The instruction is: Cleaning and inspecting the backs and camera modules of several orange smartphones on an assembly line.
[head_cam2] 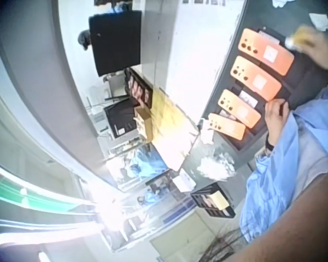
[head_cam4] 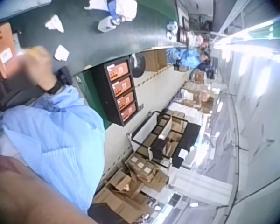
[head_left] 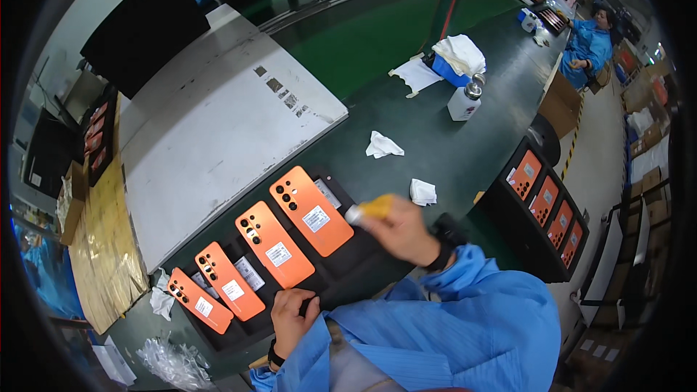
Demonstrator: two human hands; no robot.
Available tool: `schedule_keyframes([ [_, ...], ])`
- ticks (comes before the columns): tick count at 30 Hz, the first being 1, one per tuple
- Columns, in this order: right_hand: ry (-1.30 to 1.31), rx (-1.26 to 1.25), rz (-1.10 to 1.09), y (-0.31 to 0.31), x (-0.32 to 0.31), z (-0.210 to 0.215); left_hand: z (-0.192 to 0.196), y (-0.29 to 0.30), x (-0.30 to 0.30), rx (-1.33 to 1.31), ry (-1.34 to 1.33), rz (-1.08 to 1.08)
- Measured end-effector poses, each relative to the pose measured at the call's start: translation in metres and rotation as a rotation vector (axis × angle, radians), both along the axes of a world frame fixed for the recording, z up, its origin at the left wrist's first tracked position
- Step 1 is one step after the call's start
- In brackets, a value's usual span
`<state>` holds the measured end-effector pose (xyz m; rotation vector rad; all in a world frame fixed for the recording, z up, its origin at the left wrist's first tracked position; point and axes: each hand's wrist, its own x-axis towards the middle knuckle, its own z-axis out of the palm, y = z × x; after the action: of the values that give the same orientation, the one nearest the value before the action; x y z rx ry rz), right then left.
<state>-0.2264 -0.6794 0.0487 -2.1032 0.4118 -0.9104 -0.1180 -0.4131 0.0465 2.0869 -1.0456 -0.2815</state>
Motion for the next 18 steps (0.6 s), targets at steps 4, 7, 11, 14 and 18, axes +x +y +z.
schedule_keyframes([
  [4,-0.037,-0.245,-0.477,-0.093,-0.03,0.027,0.003,0.012,0.001,-0.068,-0.031,0.024],
  [7,0.043,-0.342,-0.773,-0.172,-0.06,0.035,0.003,0.015,0.005,-0.09,0.017,0.013],
  [11,0.269,-0.507,-0.947,-0.234,-0.07,0.043,0.006,0.017,0.011,-0.075,0.121,-0.037],
  [14,0.387,-0.584,-0.975,-0.252,-0.064,0.046,0.004,0.019,0.015,-0.086,0.155,-0.078],
  [18,0.6,-0.626,-0.951,-0.253,-0.051,0.04,0.007,0.022,0.017,-0.09,0.2,-0.112],
])
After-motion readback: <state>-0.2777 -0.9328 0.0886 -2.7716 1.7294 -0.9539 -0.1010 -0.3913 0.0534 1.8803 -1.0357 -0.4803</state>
